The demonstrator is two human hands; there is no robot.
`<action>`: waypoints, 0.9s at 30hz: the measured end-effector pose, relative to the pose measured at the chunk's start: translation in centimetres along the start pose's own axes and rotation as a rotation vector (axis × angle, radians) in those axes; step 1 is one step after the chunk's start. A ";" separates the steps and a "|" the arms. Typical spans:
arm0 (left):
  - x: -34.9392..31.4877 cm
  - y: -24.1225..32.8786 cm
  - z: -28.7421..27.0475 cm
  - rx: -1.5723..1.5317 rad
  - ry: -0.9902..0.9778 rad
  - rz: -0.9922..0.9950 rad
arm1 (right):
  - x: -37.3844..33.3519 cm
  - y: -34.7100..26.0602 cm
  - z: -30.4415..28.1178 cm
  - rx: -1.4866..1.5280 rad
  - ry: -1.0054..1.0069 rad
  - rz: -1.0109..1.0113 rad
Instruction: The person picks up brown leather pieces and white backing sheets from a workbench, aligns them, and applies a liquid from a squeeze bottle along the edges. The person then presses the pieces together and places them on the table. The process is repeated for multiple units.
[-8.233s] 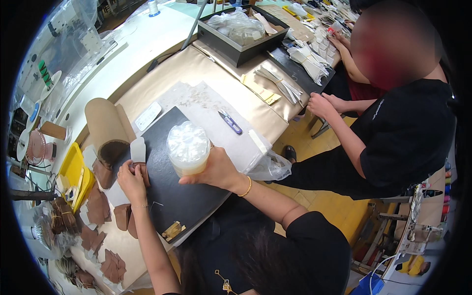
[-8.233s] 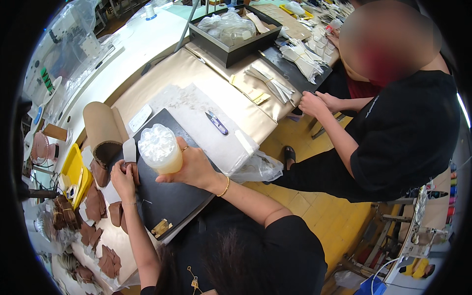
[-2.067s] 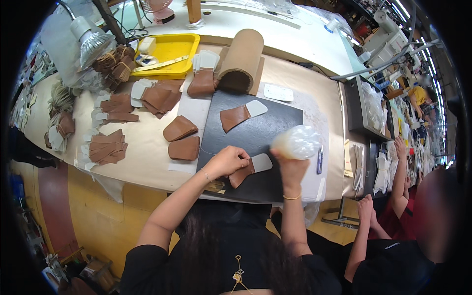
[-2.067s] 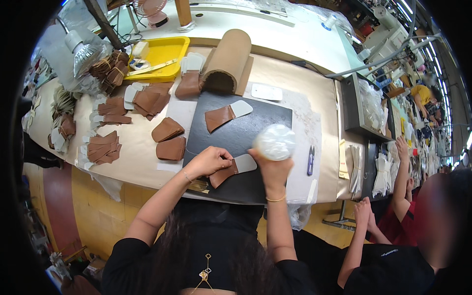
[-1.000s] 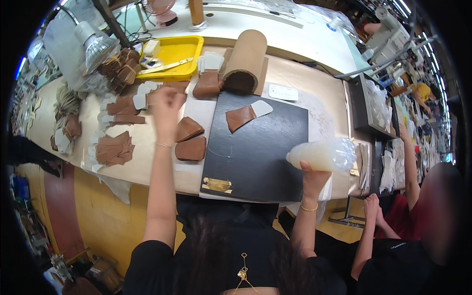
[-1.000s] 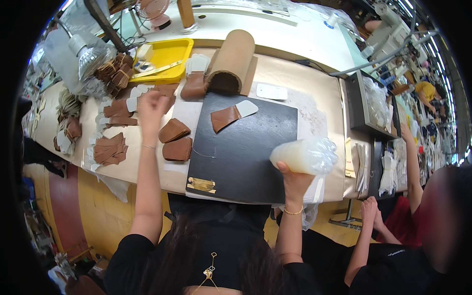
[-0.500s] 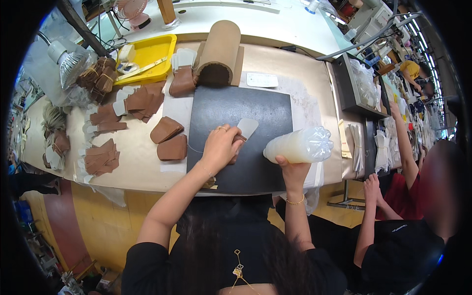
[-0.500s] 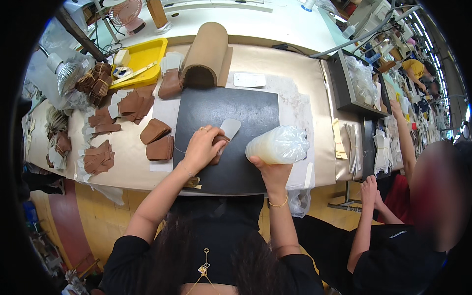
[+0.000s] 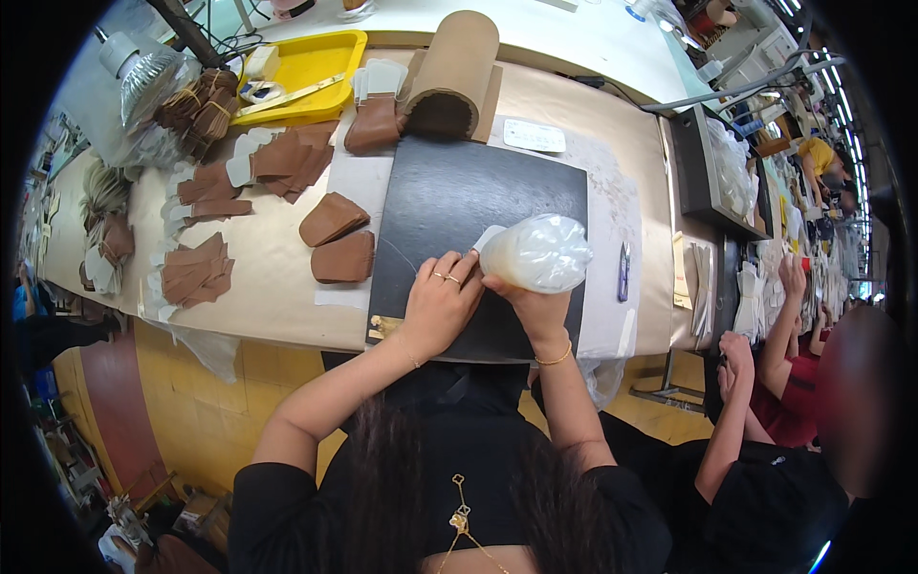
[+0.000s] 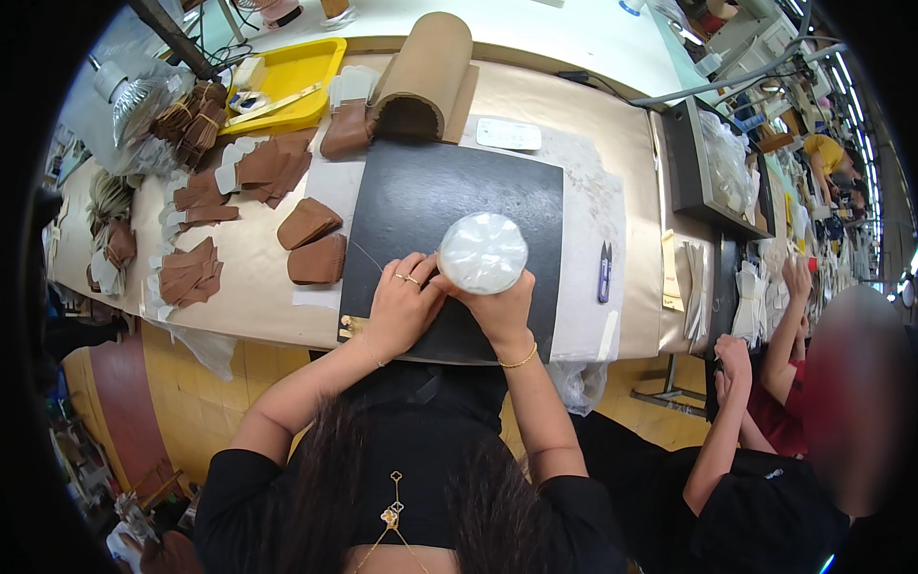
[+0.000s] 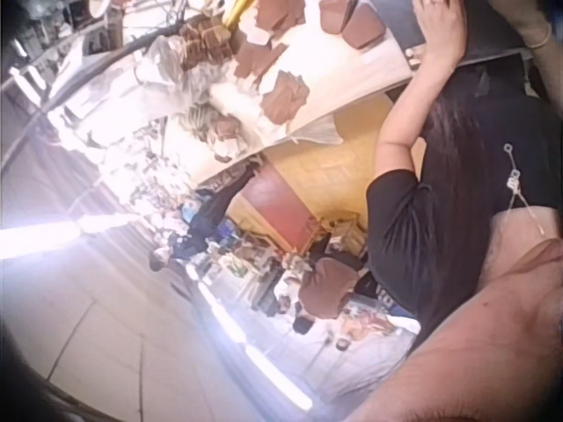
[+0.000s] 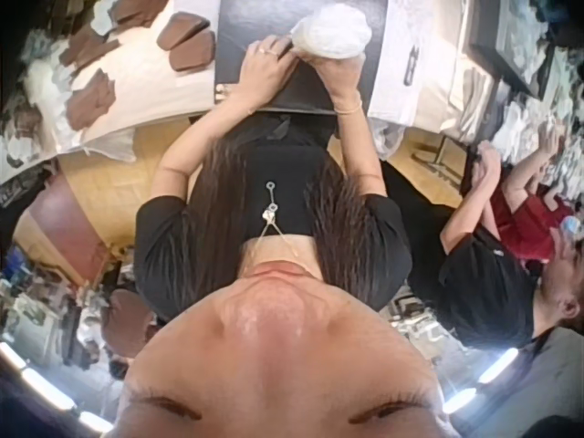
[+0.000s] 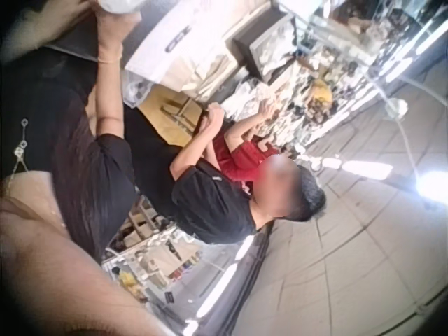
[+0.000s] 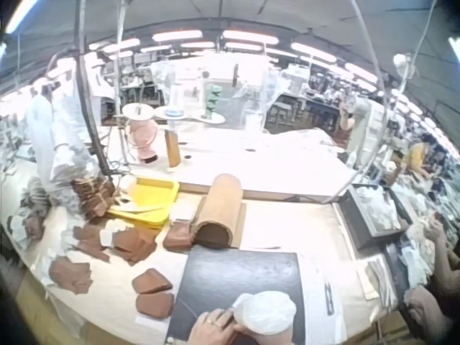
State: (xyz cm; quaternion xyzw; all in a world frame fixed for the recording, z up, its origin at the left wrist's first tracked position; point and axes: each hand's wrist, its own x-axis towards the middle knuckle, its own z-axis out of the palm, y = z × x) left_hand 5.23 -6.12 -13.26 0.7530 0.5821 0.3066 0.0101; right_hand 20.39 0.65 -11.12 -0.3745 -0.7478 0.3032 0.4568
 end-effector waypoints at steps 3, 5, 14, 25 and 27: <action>-0.4 0.1 0.0 0.002 0.025 -0.003 | 1.4 0.5 -0.5 -0.234 0.015 -0.133; -0.5 0.2 0.0 0.000 0.030 -0.007 | 2.9 1.0 -1.3 -0.250 0.035 0.016; -0.5 0.1 -0.1 -0.024 0.006 -0.075 | 1.6 -0.1 0.2 -0.133 -0.078 -0.113; -0.4 0.4 -0.2 -0.033 0.024 -0.094 | 3.8 -1.2 -2.9 0.078 0.324 0.062; -0.4 0.3 -0.2 -0.032 0.023 -0.082 | 2.8 -1.8 -1.7 0.117 0.168 0.056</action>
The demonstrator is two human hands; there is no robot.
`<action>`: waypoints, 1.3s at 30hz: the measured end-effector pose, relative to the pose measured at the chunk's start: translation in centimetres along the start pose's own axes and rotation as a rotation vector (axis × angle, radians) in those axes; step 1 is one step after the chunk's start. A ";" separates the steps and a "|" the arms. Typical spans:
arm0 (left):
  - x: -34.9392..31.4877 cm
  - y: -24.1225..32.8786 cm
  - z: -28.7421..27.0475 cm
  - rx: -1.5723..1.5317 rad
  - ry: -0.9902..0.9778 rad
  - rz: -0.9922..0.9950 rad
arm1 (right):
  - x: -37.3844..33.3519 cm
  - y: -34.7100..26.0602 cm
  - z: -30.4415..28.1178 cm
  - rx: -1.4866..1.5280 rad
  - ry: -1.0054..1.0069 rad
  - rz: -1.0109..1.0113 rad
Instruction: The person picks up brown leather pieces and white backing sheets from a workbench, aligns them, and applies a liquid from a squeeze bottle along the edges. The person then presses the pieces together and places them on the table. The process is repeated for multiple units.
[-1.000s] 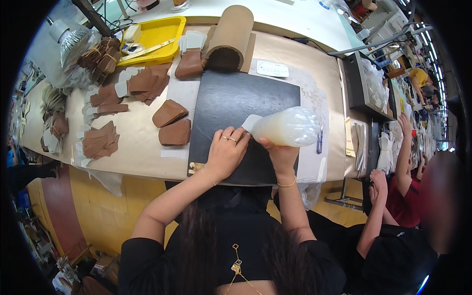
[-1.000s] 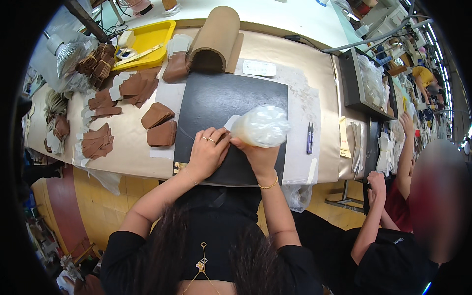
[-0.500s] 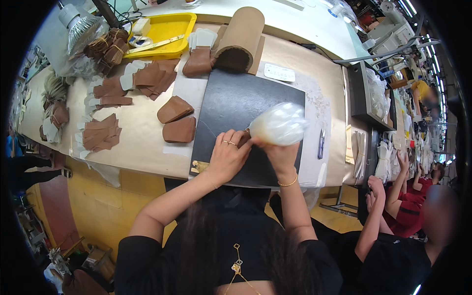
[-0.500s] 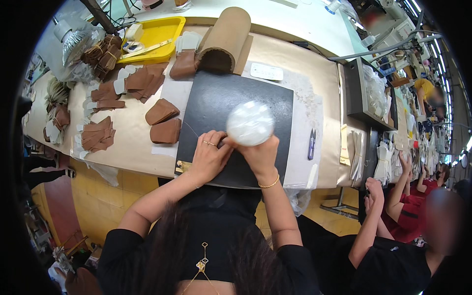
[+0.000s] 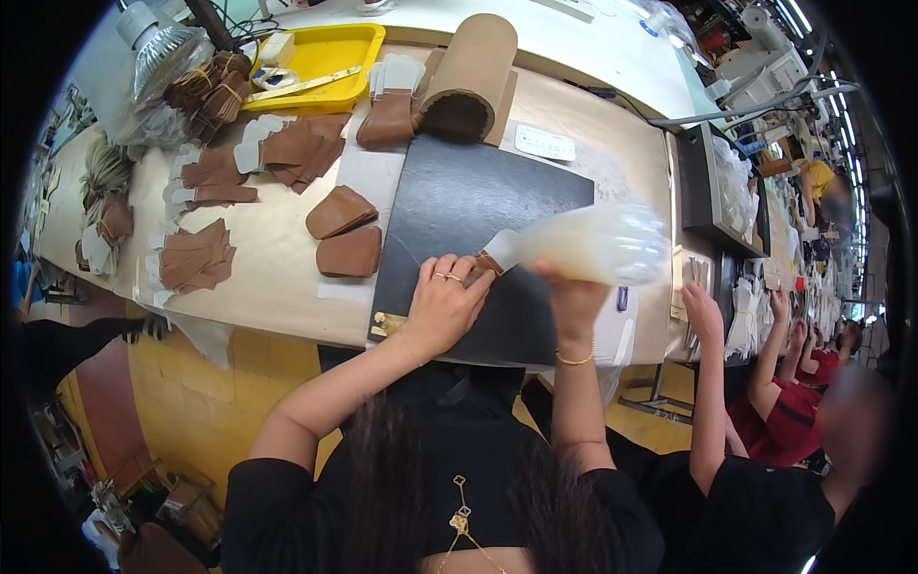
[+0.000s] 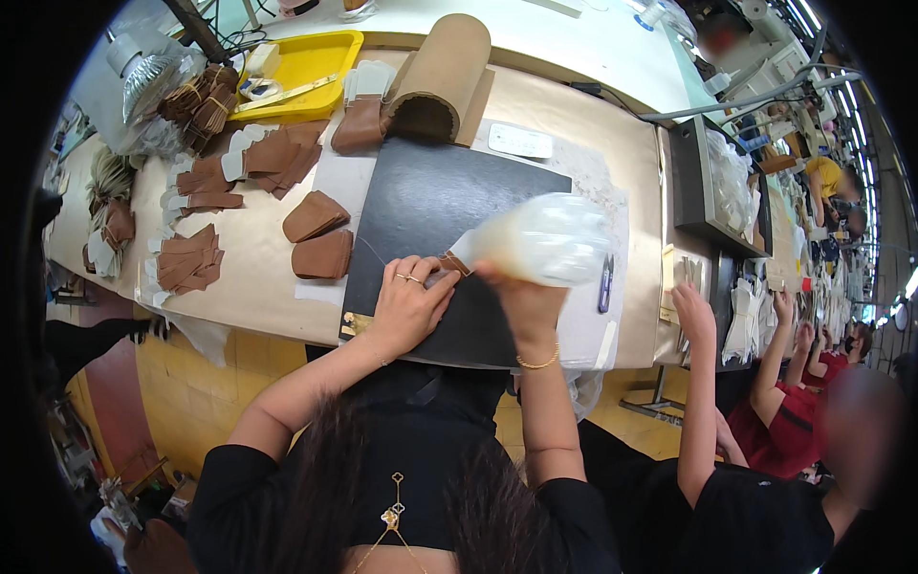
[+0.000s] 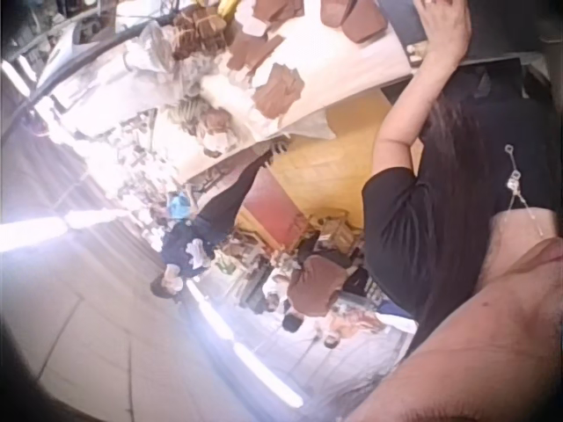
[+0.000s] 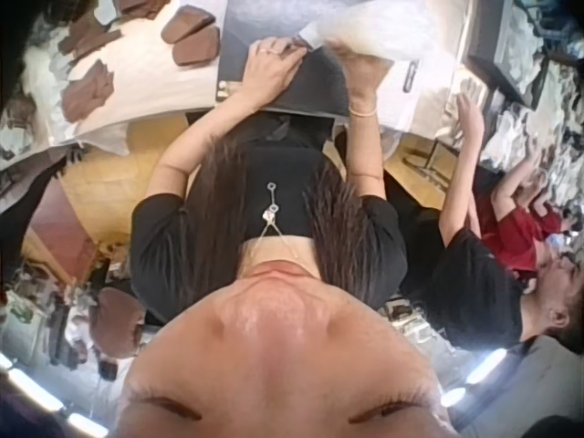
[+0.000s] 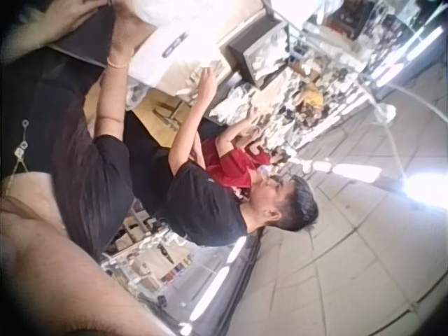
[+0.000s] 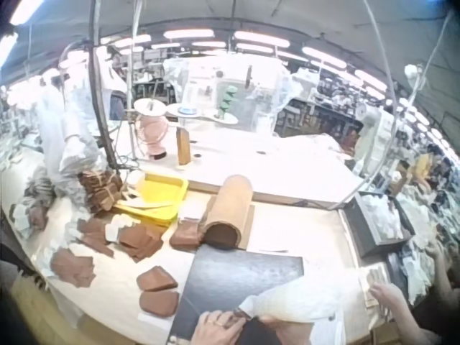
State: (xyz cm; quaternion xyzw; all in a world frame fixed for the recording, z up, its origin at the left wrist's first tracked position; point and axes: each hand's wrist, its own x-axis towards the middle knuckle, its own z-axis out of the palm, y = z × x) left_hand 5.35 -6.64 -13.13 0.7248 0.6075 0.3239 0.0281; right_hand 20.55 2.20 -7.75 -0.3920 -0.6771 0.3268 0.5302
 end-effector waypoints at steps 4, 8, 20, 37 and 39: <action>-0.1 -0.1 0.1 -0.007 0.008 0.003 | -1.1 0.4 1.7 -0.216 -0.202 -0.113; -0.1 -0.1 0.1 -0.005 0.010 -0.020 | 1.0 1.5 1.2 -0.303 -0.161 -0.045; 0.2 -0.1 -0.2 -0.038 -0.020 -0.035 | 0.4 1.6 3.0 -0.290 -0.167 -0.114; 5.8 -3.5 -3.4 -0.775 -0.484 -0.527 | -0.8 2.9 -4.9 -0.030 0.254 0.122; 5.9 -5.8 -5.6 -1.021 -0.348 -0.730 | -0.8 3.1 -5.5 -0.051 0.275 0.126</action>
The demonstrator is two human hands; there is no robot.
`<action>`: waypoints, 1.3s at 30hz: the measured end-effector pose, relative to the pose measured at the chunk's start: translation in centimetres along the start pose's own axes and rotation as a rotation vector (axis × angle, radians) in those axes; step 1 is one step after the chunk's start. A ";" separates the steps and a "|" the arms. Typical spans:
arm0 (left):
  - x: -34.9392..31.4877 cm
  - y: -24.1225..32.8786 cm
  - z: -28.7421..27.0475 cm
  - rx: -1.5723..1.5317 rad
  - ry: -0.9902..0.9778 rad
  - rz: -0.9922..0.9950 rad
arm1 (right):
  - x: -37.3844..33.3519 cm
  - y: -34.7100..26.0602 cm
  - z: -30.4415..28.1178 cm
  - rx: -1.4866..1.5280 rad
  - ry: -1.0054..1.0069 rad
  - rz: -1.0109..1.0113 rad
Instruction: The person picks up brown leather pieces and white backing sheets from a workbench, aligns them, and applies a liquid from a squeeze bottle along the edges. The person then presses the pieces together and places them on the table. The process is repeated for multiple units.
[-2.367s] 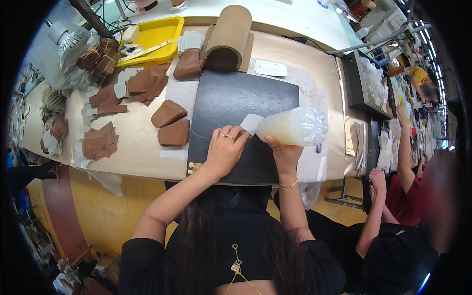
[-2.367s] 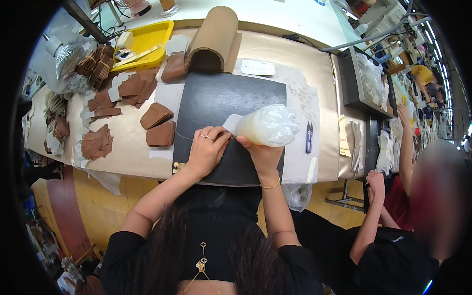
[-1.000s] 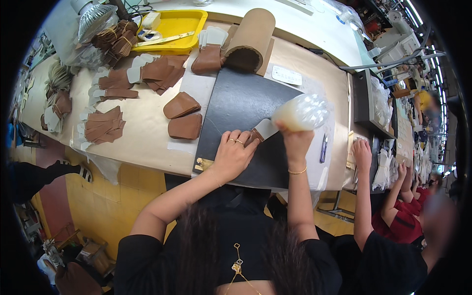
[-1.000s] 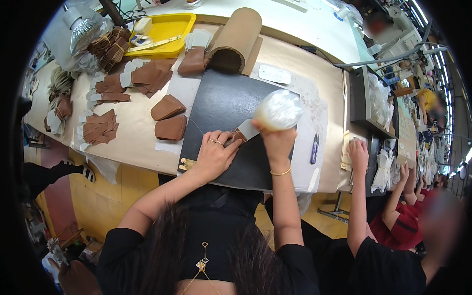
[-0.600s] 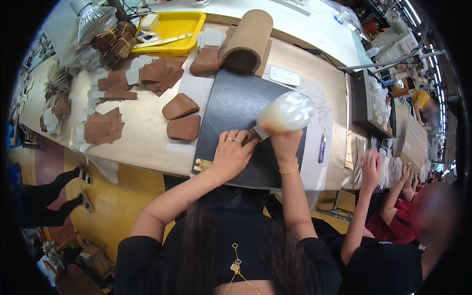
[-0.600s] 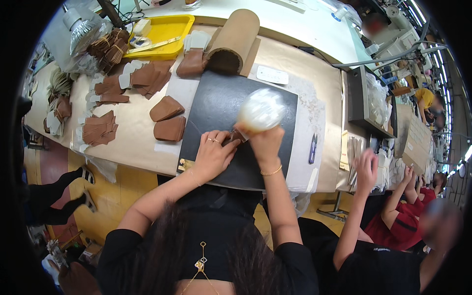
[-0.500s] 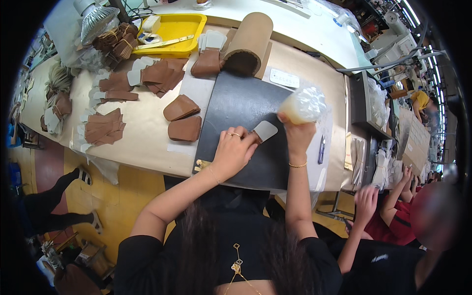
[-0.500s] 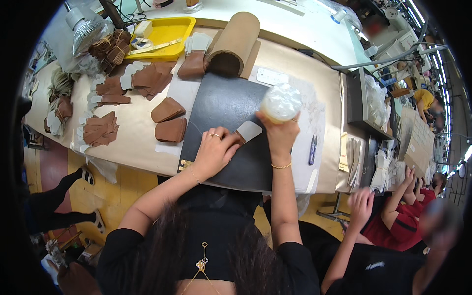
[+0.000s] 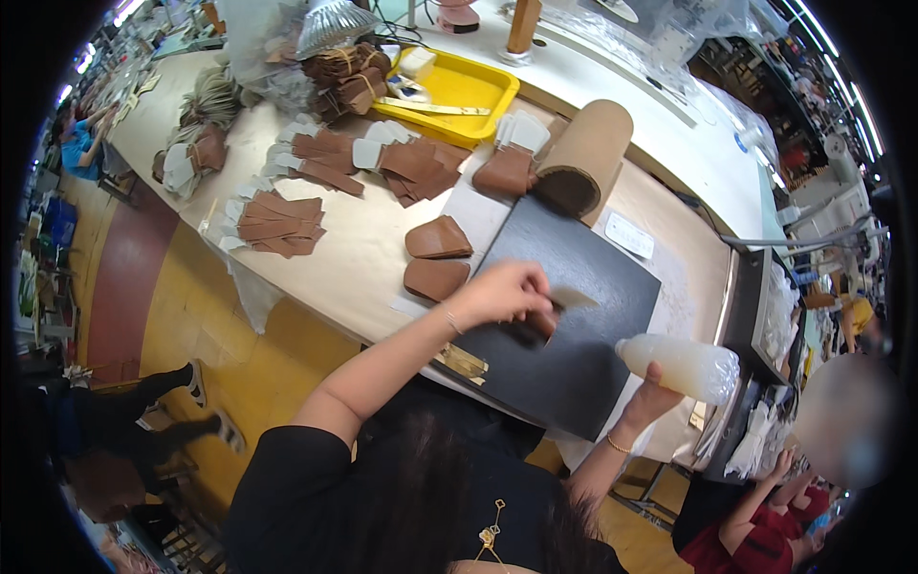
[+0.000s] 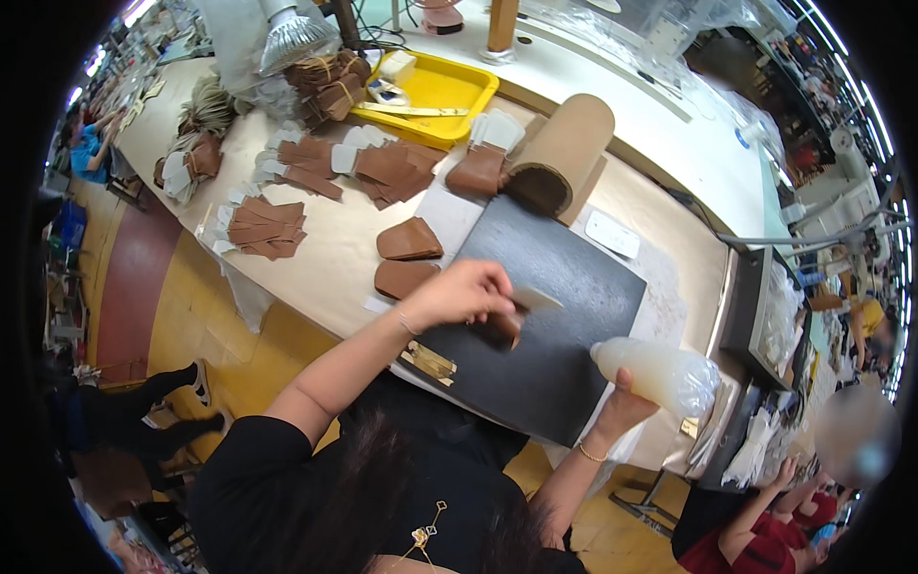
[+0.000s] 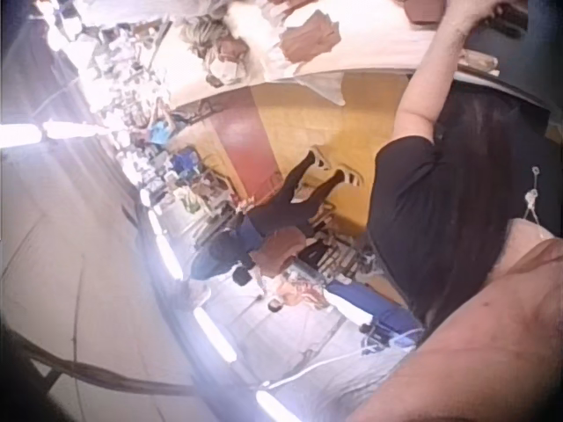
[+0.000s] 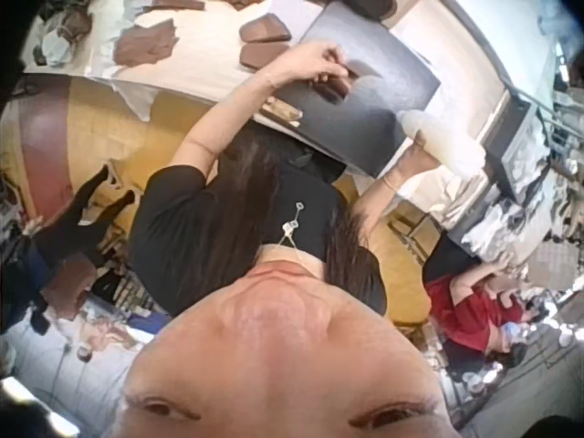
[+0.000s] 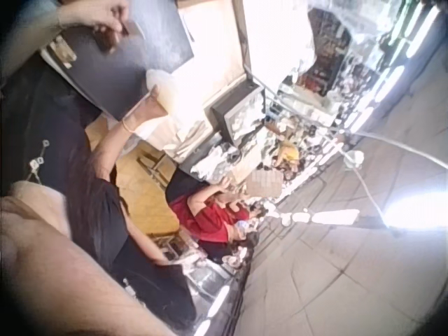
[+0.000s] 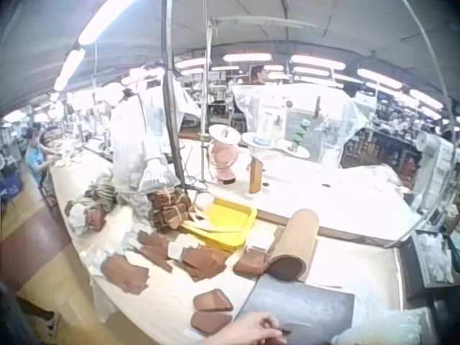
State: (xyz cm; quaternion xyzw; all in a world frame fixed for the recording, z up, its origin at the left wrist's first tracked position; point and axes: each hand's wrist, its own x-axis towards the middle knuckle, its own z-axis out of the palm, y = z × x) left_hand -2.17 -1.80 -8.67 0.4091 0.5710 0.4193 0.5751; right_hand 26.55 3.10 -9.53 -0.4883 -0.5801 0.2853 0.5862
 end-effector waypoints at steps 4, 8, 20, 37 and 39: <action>-0.2 0.7 -7.9 -0.346 0.334 0.123 | 0.2 0.2 -0.3 -0.026 0.019 0.001; 0.8 0.2 -16.0 -0.371 0.721 0.150 | 0.0 0.3 0.1 0.018 -0.024 0.011; 4.0 0.8 -15.9 0.720 1.088 0.239 | -0.2 -0.5 0.3 0.101 0.001 0.123; 14.4 0.1 -12.6 -0.124 0.517 0.015 | -0.7 -1.7 -2.3 0.159 -0.026 0.088; 13.1 1.0 -12.7 -0.199 0.485 -0.049 | -0.9 -1.8 -2.5 0.163 -0.032 0.112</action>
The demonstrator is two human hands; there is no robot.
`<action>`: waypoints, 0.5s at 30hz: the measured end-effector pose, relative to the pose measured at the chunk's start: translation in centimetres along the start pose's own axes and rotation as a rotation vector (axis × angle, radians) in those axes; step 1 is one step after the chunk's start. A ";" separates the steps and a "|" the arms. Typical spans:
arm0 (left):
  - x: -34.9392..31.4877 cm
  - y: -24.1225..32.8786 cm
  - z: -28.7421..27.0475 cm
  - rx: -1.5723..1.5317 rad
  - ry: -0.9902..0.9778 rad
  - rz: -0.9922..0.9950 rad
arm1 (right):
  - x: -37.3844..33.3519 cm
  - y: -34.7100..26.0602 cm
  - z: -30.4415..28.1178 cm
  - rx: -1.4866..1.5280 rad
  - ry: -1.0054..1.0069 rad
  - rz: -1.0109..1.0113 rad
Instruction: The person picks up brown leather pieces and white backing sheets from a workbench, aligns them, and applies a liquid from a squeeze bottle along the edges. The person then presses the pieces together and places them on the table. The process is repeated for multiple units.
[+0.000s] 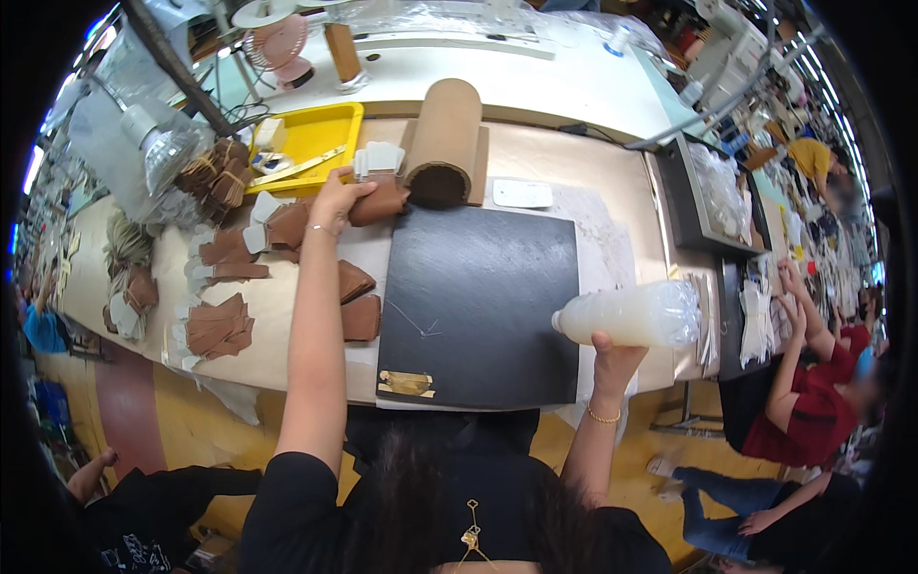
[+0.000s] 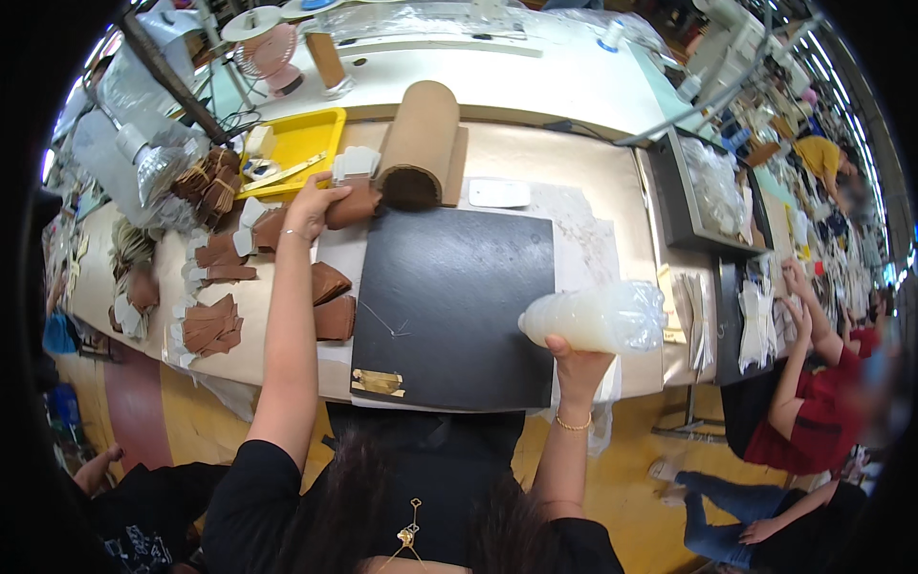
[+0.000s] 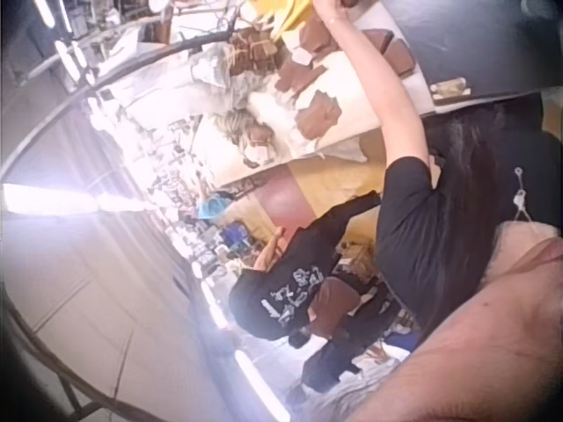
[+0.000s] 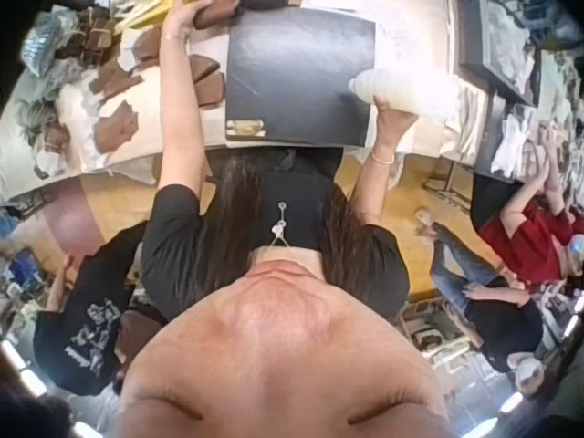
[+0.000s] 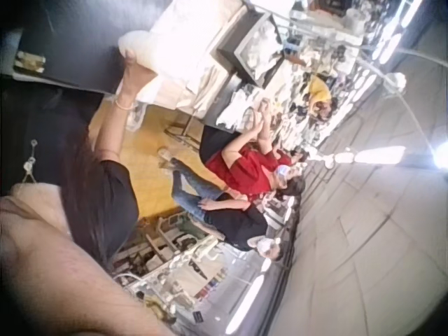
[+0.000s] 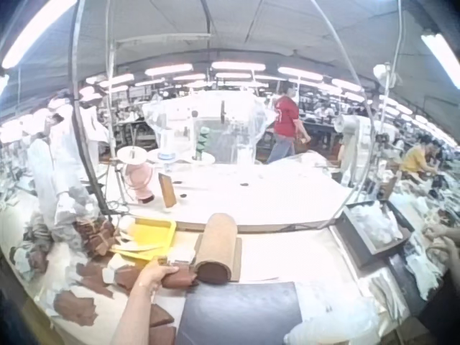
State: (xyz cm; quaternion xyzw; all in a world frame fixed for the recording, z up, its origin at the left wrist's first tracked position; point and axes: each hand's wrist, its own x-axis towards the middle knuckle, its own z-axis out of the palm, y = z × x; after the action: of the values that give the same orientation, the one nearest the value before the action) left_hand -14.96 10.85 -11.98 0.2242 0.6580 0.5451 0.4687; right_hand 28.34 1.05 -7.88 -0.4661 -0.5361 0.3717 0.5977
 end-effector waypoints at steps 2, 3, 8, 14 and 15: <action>-1.4 1.4 -0.4 0.085 0.032 0.034 | -0.2 -0.2 -0.2 -0.006 -0.011 0.011; -2.5 2.1 -0.6 0.017 0.014 0.051 | -0.2 -0.3 -0.2 -0.014 -0.022 0.011; -9.2 5.6 0.0 -0.237 -0.293 0.326 | -0.3 -0.4 0.0 0.139 0.005 0.061; -10.1 2.6 6.0 0.169 -0.593 0.426 | -0.3 -0.4 0.2 0.053 0.029 0.038; -9.2 1.5 7.0 0.305 -0.615 0.324 | -0.5 -0.5 0.1 0.039 0.038 0.032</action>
State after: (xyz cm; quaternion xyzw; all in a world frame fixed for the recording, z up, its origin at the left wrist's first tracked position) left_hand -5.00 7.44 -6.94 0.5455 0.5162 0.4154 0.5132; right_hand 28.15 0.41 -7.56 -0.4698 -0.5100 0.3825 0.6106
